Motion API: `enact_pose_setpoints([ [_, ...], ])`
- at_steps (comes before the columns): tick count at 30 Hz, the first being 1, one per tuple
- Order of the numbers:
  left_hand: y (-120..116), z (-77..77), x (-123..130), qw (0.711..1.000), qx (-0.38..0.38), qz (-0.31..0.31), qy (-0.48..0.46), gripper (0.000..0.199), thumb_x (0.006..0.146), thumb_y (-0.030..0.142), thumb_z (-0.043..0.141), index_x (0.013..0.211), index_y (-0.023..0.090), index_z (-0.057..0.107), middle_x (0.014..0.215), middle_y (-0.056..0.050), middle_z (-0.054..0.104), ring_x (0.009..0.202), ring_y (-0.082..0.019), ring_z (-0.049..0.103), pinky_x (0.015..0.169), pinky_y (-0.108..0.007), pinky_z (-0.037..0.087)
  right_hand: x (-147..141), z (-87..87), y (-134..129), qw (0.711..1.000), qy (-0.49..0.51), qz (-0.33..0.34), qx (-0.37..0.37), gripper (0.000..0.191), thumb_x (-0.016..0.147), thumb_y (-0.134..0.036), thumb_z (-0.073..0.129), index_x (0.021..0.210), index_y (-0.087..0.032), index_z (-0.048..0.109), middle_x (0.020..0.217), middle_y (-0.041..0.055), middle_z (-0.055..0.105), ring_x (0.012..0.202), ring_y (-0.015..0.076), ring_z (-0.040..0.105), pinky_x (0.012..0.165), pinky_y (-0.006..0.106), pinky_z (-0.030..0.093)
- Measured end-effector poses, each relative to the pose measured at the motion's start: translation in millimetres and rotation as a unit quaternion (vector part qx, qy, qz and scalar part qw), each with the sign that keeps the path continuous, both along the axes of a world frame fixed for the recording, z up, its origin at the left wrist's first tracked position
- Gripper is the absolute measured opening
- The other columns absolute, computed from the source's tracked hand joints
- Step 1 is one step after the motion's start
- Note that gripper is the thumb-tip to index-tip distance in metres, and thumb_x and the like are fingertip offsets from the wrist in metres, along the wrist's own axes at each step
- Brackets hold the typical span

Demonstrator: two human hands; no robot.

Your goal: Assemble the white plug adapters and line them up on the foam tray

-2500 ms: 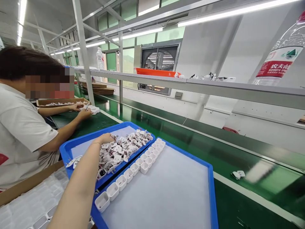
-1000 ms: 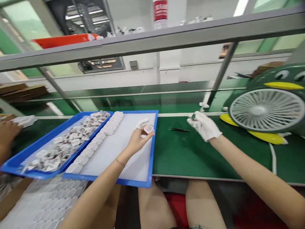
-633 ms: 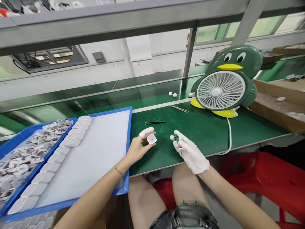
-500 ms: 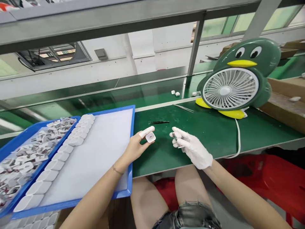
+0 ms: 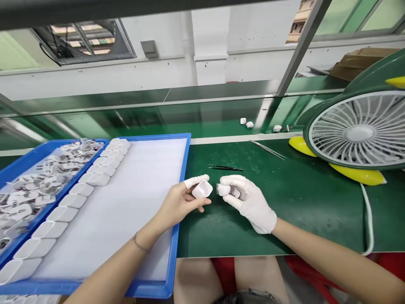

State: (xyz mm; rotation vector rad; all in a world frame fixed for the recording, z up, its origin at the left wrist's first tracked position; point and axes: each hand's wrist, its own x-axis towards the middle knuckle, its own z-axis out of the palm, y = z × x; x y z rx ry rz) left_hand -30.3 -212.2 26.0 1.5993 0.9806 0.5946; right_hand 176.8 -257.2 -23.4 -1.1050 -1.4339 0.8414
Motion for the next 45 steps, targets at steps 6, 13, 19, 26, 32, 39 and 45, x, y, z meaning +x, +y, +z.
enact_pose_setpoints([
  [6,-1,-14.3,1,0.978,0.156,0.005,0.135,0.043,0.072,0.043,0.072,0.107,0.022,0.059,0.087,-0.001,0.067,0.068,-0.014,0.063,0.059,-0.023,0.054,3,-2.6,1,0.996,-0.07,-0.024,0.058,0.044,0.079,-0.013,0.061,0.119,-0.03,0.054,0.103,0.0025,0.06,0.076,0.0131,0.057,0.064,0.028,0.049],
  [13,-8,-20.7,3,0.922,0.337,-0.025,0.189,0.045,0.077,0.045,0.066,0.113,0.022,0.052,0.092,-0.003,0.067,0.063,-0.011,0.062,0.055,-0.02,0.05,4,4.8,-4,0.975,-0.172,0.011,0.141,0.048,0.08,-0.012,0.063,0.123,-0.028,0.047,0.094,0.0021,0.064,0.078,0.0148,0.06,0.07,0.029,0.051],
  [19,-13,-24.8,4,0.872,0.444,-0.042,0.202,0.043,0.084,0.035,0.061,0.123,0.021,0.045,0.1,-0.006,0.067,0.071,-0.013,0.066,0.06,-0.021,0.053,2,3.8,-4,0.965,-0.19,0.014,0.182,0.042,0.086,-0.015,0.058,0.126,-0.023,0.046,0.094,0.0041,0.064,0.08,0.0151,0.061,0.071,0.029,0.053],
  [26,-13,-20.1,9,0.869,0.444,-0.034,0.215,0.034,0.085,0.035,0.059,0.114,0.019,0.05,0.085,-0.003,0.069,0.061,-0.011,0.064,0.051,-0.019,0.05,3,0.1,-1,0.963,-0.2,0.02,0.18,0.039,0.087,-0.016,0.056,0.125,-0.019,0.047,0.094,0.0051,0.063,0.08,0.0155,0.059,0.071,0.03,0.052],
  [32,-13,-17.6,11,0.892,0.392,-0.028,0.223,0.033,0.083,0.034,0.063,0.112,0.022,0.052,0.079,0.001,0.068,0.056,-0.01,0.062,0.05,-0.019,0.049,5,3.2,2,0.958,-0.201,0.034,0.199,0.041,0.085,-0.009,0.056,0.124,-0.018,0.047,0.091,0.0035,0.063,0.078,0.0142,0.057,0.071,0.027,0.051],
  [39,-11,-17.3,10,0.897,0.384,-0.033,0.217,0.031,0.083,0.026,0.061,0.112,0.021,0.052,0.085,0.0,0.069,0.06,-0.011,0.064,0.053,-0.019,0.052,5,5.8,4,0.954,-0.209,0.064,0.204,0.039,0.087,-0.007,0.051,0.123,-0.019,0.045,0.088,0.003,0.062,0.075,0.0134,0.055,0.07,0.027,0.049],
  [45,-13,-13.5,14,0.902,0.37,-0.045,0.218,0.034,0.08,0.023,0.065,0.111,0.023,0.051,0.089,0.002,0.07,0.062,-0.009,0.064,0.053,-0.016,0.051,5,6.5,7,0.961,-0.184,0.102,0.178,0.042,0.085,-0.006,0.05,0.124,-0.022,0.048,0.083,0.0006,0.062,0.071,0.0128,0.055,0.067,0.026,0.048],
])
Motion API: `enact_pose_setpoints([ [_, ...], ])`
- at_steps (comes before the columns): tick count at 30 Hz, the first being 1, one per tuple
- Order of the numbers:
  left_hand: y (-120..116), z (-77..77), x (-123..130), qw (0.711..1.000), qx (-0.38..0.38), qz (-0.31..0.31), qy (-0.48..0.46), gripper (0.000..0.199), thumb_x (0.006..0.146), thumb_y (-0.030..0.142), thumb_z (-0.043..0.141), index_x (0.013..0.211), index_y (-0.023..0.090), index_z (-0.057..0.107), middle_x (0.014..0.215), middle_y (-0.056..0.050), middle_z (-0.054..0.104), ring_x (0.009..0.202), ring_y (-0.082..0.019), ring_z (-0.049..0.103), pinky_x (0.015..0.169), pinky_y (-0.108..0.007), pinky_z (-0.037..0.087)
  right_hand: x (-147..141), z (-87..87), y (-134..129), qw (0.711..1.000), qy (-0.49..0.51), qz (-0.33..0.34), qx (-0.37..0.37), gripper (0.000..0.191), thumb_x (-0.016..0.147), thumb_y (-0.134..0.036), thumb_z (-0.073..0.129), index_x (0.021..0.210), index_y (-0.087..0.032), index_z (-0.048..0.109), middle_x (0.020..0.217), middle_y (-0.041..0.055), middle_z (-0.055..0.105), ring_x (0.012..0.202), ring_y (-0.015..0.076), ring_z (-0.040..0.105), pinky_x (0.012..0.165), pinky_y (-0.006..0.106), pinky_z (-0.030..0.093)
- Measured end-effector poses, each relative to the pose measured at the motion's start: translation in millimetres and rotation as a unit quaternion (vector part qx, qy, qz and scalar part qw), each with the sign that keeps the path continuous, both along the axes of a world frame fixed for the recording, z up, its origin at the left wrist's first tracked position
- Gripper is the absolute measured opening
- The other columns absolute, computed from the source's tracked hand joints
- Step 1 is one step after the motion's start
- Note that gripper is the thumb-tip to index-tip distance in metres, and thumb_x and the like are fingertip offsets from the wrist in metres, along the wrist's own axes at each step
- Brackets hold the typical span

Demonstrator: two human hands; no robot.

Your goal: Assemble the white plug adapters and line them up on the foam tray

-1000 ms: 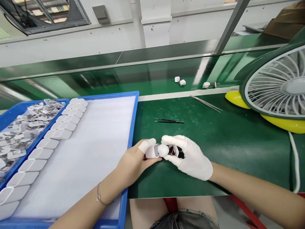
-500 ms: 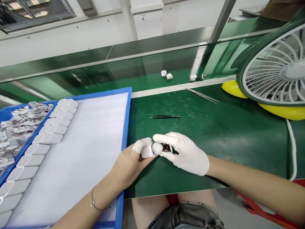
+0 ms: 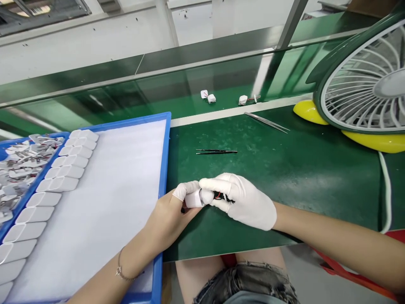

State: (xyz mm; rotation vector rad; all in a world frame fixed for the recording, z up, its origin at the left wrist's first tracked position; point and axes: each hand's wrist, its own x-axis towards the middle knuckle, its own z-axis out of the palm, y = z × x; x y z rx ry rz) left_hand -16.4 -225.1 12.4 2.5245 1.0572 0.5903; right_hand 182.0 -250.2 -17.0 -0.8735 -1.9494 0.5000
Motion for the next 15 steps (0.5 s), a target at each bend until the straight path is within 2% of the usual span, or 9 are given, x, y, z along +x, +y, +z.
enact_pose_setpoints([
  [4,2,0.1,-1,0.999,-0.047,0.014,0.001,0.033,0.079,0.026,0.067,0.107,0.025,0.05,0.085,0.005,0.069,0.059,-0.007,0.063,0.054,-0.015,0.051,3,-4.0,-1,0.996,0.004,0.024,-0.087,0.042,0.084,-0.009,0.053,0.124,-0.022,0.051,0.11,0.0066,0.06,0.098,0.0173,0.055,0.084,0.034,0.049],
  [6,5,-0.5,-2,0.997,-0.07,0.037,-0.007,0.033,0.079,0.03,0.068,0.106,0.025,0.05,0.086,0.005,0.069,0.057,-0.007,0.062,0.054,-0.016,0.051,5,-5.7,-1,0.983,0.039,0.026,-0.176,0.037,0.085,-0.015,0.054,0.121,-0.021,0.053,0.108,0.0075,0.059,0.093,0.0171,0.057,0.08,0.033,0.05],
  [8,7,-0.9,-3,0.994,-0.092,0.066,-0.013,0.034,0.077,0.034,0.068,0.104,0.025,0.05,0.087,0.004,0.069,0.057,-0.008,0.062,0.054,-0.018,0.052,7,-5.4,0,0.939,0.118,0.038,-0.321,0.036,0.086,-0.021,0.053,0.123,-0.02,0.05,0.098,0.0053,0.06,0.073,0.0126,0.056,0.065,0.028,0.05],
  [10,8,-1.0,-4,0.99,-0.113,0.084,-0.013,0.035,0.077,0.036,0.069,0.104,0.024,0.051,0.088,0.004,0.069,0.058,-0.009,0.063,0.054,-0.019,0.053,10,-2.9,2,0.868,0.216,0.068,-0.442,0.04,0.087,-0.025,0.051,0.127,-0.021,0.044,0.099,0.0041,0.058,0.062,0.0079,0.05,0.055,0.023,0.046],
  [12,9,-0.9,-4,0.987,-0.131,0.09,-0.012,0.035,0.077,0.037,0.068,0.104,0.025,0.051,0.089,0.003,0.069,0.059,-0.01,0.063,0.054,-0.02,0.053,13,1.1,4,0.822,0.284,0.095,-0.485,0.046,0.084,-0.022,0.055,0.129,-0.022,0.044,0.106,0.0038,0.054,0.065,0.0058,0.047,0.058,0.021,0.044],
  [15,8,-0.9,-4,0.985,-0.148,0.088,-0.008,0.035,0.077,0.039,0.067,0.105,0.024,0.052,0.089,0.002,0.069,0.059,-0.01,0.063,0.055,-0.021,0.053,13,6.4,7,0.811,0.314,0.086,-0.486,0.055,0.073,-0.018,0.068,0.125,-0.02,0.05,0.097,0.0018,0.052,0.079,0.0081,0.049,0.066,0.02,0.042],
])
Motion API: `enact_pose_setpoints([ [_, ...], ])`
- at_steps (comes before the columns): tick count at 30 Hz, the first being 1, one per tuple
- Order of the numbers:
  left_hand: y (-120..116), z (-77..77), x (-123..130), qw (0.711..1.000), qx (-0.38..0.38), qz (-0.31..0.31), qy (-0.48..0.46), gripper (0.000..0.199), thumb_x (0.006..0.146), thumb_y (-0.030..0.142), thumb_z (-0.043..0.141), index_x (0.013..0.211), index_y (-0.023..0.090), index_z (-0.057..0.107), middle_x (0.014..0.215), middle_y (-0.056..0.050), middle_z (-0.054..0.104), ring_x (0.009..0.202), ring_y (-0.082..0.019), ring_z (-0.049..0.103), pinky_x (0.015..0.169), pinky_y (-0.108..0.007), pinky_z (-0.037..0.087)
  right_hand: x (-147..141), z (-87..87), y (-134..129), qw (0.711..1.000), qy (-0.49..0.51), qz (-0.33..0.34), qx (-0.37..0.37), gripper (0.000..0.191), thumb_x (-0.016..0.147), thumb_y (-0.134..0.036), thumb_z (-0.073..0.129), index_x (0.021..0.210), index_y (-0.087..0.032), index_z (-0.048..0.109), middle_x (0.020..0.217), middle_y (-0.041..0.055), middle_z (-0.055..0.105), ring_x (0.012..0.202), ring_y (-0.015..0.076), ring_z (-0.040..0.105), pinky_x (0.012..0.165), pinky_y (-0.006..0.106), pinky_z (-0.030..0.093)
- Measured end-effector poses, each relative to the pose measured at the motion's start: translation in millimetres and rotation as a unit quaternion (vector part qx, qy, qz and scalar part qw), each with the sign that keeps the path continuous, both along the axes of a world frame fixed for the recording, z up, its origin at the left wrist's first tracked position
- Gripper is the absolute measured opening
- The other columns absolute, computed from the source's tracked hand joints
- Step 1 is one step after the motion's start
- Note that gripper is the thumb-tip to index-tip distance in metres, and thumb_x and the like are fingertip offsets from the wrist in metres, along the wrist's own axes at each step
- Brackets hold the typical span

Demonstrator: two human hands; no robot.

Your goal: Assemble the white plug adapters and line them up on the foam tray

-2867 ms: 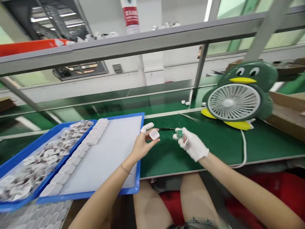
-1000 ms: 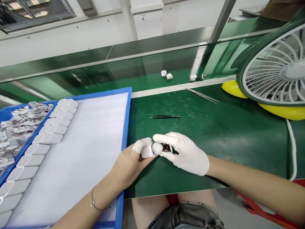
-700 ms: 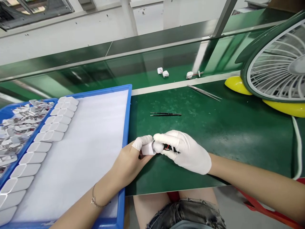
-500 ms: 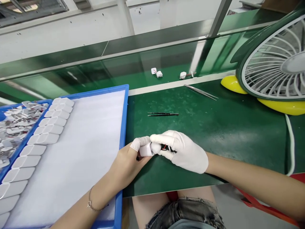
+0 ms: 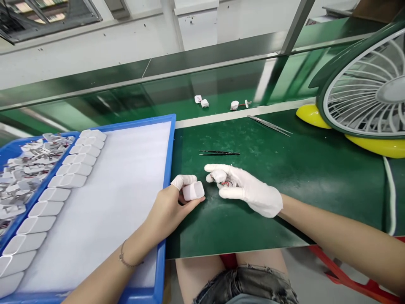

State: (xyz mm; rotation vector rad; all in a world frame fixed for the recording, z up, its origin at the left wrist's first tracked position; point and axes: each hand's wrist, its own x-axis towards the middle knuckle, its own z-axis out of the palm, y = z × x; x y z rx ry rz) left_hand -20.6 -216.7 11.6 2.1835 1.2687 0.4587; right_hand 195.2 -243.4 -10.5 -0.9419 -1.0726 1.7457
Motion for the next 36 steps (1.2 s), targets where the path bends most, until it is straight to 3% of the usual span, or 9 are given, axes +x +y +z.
enact_pose_setpoints([
  [5,0,0.3,0,1.0,-0.008,0.0,0.014,0.036,0.077,0.04,0.065,0.106,0.022,0.053,0.087,0.0,0.069,0.057,-0.011,0.063,0.054,-0.023,0.051,-5,1.1,2,0.999,0.011,-0.035,-0.02,0.045,0.072,-0.033,0.072,0.11,-0.011,0.06,0.08,0.0011,0.054,0.063,0.0065,0.044,0.059,0.022,0.039],
  [11,2,1.6,1,1.0,0.011,-0.02,0.011,0.035,0.079,0.039,0.063,0.107,0.021,0.054,0.087,0.0,0.069,0.058,-0.012,0.063,0.055,-0.024,0.052,-4,-2.9,0,1.0,0.018,0.01,0.01,0.039,0.064,-0.017,0.075,0.102,-0.013,0.067,0.08,0.0016,0.06,0.072,0.0096,0.053,0.066,0.024,0.043],
  [17,2,1.0,1,0.999,0.02,-0.028,-0.003,0.03,0.081,0.034,0.063,0.106,0.022,0.053,0.096,0.0,0.069,0.07,-0.012,0.065,0.061,-0.023,0.055,-5,-4.9,-2,0.997,-0.008,0.046,0.059,0.037,0.069,-0.018,0.071,0.106,-0.013,0.067,0.077,0.0006,0.056,0.074,0.0108,0.052,0.067,0.026,0.043],
  [22,1,1.0,0,0.999,0.019,-0.025,0.011,0.033,0.08,0.038,0.063,0.108,0.022,0.053,0.09,0.0,0.069,0.064,-0.012,0.064,0.058,-0.024,0.053,-6,-4.5,-2,0.994,-0.065,0.042,0.081,0.065,0.061,-0.02,0.079,0.122,-0.016,0.056,0.082,-0.0017,0.048,0.062,0.0057,0.038,0.057,0.021,0.038],
  [26,1,1.1,0,1.0,0.012,-0.027,0.007,0.032,0.081,0.036,0.062,0.108,0.021,0.053,0.095,-0.002,0.069,0.073,-0.014,0.067,0.061,-0.025,0.055,-4,-6.2,-3,0.986,-0.066,0.054,0.142,0.029,0.081,-0.03,0.065,0.104,-0.012,0.066,0.069,-0.0017,0.044,0.06,0.0078,0.039,0.058,0.024,0.037],
  [28,1,1.5,0,0.999,0.014,-0.031,0.003,0.031,0.081,0.035,0.062,0.108,0.021,0.053,0.096,-0.002,0.069,0.076,-0.015,0.067,0.062,-0.025,0.055,-2,-6.6,-3,0.981,-0.08,0.058,0.168,0.025,0.087,-0.032,0.057,0.098,-0.012,0.068,0.069,-0.0003,0.046,0.061,0.0085,0.041,0.06,0.025,0.037],
  [31,1,3.1,2,0.999,0.033,-0.038,-0.006,0.03,0.081,0.033,0.063,0.106,0.021,0.053,0.093,-0.001,0.069,0.071,-0.013,0.067,0.061,-0.024,0.055,-2,-8.1,-3,0.975,-0.057,0.074,0.2,0.041,0.087,-0.035,0.057,0.123,-0.015,0.056,0.083,0.0013,0.047,0.067,0.0086,0.041,0.064,0.025,0.04],
  [33,0,4.4,3,0.998,0.046,-0.041,-0.015,0.027,0.082,0.03,0.062,0.105,0.021,0.052,0.096,-0.001,0.069,0.071,-0.012,0.067,0.062,-0.023,0.056,-4,-10.4,-4,0.976,-0.058,0.061,0.201,0.061,0.084,-0.029,0.059,0.14,-0.019,0.036,0.092,0.0012,0.045,0.07,0.0076,0.039,0.068,0.024,0.041],
  [36,-2,5.5,3,0.997,0.059,-0.036,-0.031,0.027,0.083,0.026,0.061,0.107,0.021,0.051,0.103,-0.003,0.068,0.075,-0.012,0.068,0.066,-0.023,0.057,-8,-13.6,-4,0.982,-0.078,0.011,0.17,0.082,0.081,-0.014,0.055,0.148,-0.023,0.008,0.085,-0.0021,0.043,0.069,0.0068,0.041,0.068,0.022,0.042],
])
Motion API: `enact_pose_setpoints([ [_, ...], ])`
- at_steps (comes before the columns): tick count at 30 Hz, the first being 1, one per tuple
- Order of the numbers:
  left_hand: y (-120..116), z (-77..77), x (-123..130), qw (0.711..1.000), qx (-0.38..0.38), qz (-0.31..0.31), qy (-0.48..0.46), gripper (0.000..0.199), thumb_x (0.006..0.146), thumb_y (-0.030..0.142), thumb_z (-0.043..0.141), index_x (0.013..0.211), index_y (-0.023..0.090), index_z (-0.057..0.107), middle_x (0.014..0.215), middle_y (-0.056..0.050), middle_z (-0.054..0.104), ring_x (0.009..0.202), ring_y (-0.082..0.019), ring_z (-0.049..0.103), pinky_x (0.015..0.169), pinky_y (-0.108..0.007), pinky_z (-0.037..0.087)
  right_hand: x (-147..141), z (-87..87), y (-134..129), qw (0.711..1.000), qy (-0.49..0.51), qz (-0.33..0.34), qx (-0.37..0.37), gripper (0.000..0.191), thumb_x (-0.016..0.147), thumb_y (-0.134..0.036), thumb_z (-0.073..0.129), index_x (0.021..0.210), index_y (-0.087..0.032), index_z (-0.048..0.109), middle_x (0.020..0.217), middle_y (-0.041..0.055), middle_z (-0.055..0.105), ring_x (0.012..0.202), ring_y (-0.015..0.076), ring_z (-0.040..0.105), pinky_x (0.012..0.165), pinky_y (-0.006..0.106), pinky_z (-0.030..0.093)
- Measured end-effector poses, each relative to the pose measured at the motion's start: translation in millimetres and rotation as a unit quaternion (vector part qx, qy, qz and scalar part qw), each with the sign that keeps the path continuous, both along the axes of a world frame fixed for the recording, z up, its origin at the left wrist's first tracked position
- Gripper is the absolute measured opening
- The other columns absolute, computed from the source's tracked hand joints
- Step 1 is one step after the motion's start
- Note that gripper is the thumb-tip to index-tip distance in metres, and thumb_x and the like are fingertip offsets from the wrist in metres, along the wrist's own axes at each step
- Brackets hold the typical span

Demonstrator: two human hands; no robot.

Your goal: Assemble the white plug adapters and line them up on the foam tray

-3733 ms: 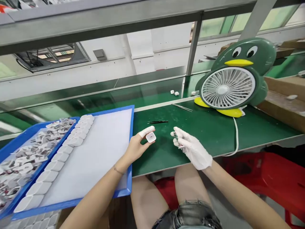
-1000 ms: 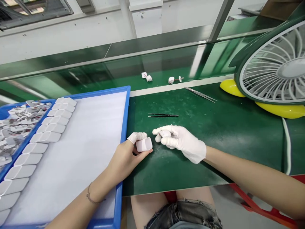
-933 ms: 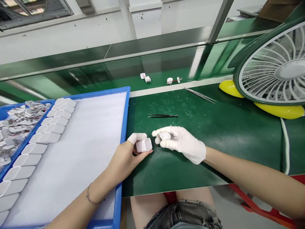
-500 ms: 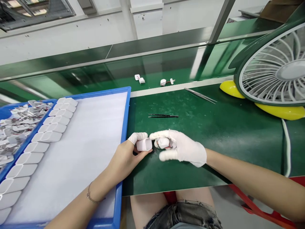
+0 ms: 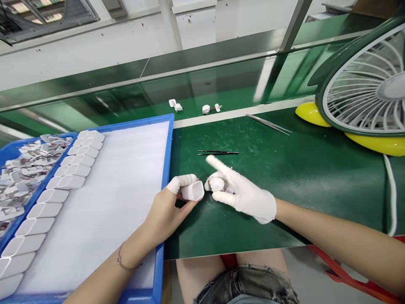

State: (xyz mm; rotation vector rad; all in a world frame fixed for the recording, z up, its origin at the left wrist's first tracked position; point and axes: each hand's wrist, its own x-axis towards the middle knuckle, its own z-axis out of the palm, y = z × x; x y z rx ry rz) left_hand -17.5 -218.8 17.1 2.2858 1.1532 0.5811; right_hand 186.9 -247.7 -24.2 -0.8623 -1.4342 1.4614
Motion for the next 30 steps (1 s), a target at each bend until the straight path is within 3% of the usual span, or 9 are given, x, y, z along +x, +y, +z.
enact_pose_setpoints([
  [2,-1,-0.4,-1,1.0,0.007,0.003,-0.008,0.028,0.083,0.024,0.062,0.108,0.021,0.051,0.106,-0.004,0.068,0.076,-0.011,0.068,0.067,-0.022,0.057,-2,-0.9,0,1.0,-0.005,-0.023,-0.02,0.082,0.08,-0.011,0.054,0.147,-0.022,0.008,0.079,-0.0036,0.046,0.068,0.0075,0.045,0.065,0.021,0.043],
  [4,-2,-1.3,-2,1.0,0.012,-0.003,-0.011,0.029,0.082,0.023,0.063,0.109,0.021,0.051,0.107,-0.003,0.067,0.078,-0.011,0.068,0.068,-0.021,0.057,-2,-0.7,1,0.998,-0.039,-0.045,-0.003,0.067,0.079,-0.012,0.057,0.139,-0.02,0.029,0.087,0.0003,0.054,0.072,0.009,0.051,0.066,0.023,0.045],
  [6,-2,-2.0,-3,1.0,0.018,-0.012,-0.013,0.031,0.082,0.022,0.064,0.11,0.021,0.051,0.106,-0.003,0.067,0.08,-0.011,0.068,0.068,-0.02,0.057,-1,-0.2,2,0.989,-0.094,-0.074,0.083,0.045,0.08,-0.012,0.057,0.124,-0.018,0.049,0.109,0.0079,0.055,0.09,0.0134,0.055,0.076,0.028,0.048],
  [8,-2,-2.0,-3,0.999,0.029,-0.02,-0.015,0.033,0.081,0.021,0.064,0.111,0.022,0.05,0.103,-0.002,0.068,0.079,-0.011,0.068,0.067,-0.019,0.057,1,-0.4,3,0.965,-0.14,-0.089,0.201,0.039,0.084,-0.01,0.054,0.122,-0.02,0.054,0.118,0.0092,0.052,0.104,0.016,0.053,0.086,0.032,0.047],
  [11,-2,-0.1,-1,0.999,0.038,-0.03,-0.004,0.035,0.081,0.023,0.065,0.112,0.022,0.05,0.103,-0.002,0.068,0.076,-0.011,0.068,0.065,-0.02,0.057,1,-3.1,1,0.938,-0.159,-0.103,0.291,0.056,0.087,-0.009,0.051,0.139,-0.025,0.037,0.104,0.005,0.057,0.094,0.0138,0.054,0.083,0.031,0.049],
  [15,-1,1.5,1,0.997,0.055,-0.046,0.014,0.036,0.081,0.025,0.064,0.114,0.022,0.049,0.103,-0.003,0.068,0.075,-0.012,0.067,0.065,-0.022,0.057,0,-7.8,-1,0.927,-0.203,-0.096,0.3,0.078,0.086,-0.009,0.052,0.148,-0.028,0.009,0.093,0.002,0.058,0.08,0.0134,0.053,0.073,0.029,0.05],
  [22,-4,-4.6,-2,0.991,0.093,-0.078,0.059,0.038,0.083,0.024,0.063,0.118,0.023,0.049,0.095,-0.003,0.066,0.067,-0.01,0.062,0.06,-0.021,0.053,-1,-5.1,-4,0.862,-0.385,-0.072,0.321,0.07,0.09,-0.011,0.044,0.148,-0.017,0.006,0.081,0.0019,0.058,0.069,0.0153,0.055,0.066,0.029,0.048],
  [30,-9,-6.6,5,0.986,0.096,-0.09,0.107,0.036,0.085,0.027,0.058,0.119,0.022,0.048,0.098,-0.005,0.066,0.074,-0.014,0.064,0.058,-0.022,0.052,-2,-1.2,-9,0.803,-0.461,-0.069,0.372,0.089,0.081,-0.004,0.049,0.145,-0.006,-0.012,0.079,0.0037,0.059,0.063,0.0175,0.051,0.058,0.03,0.043],
])
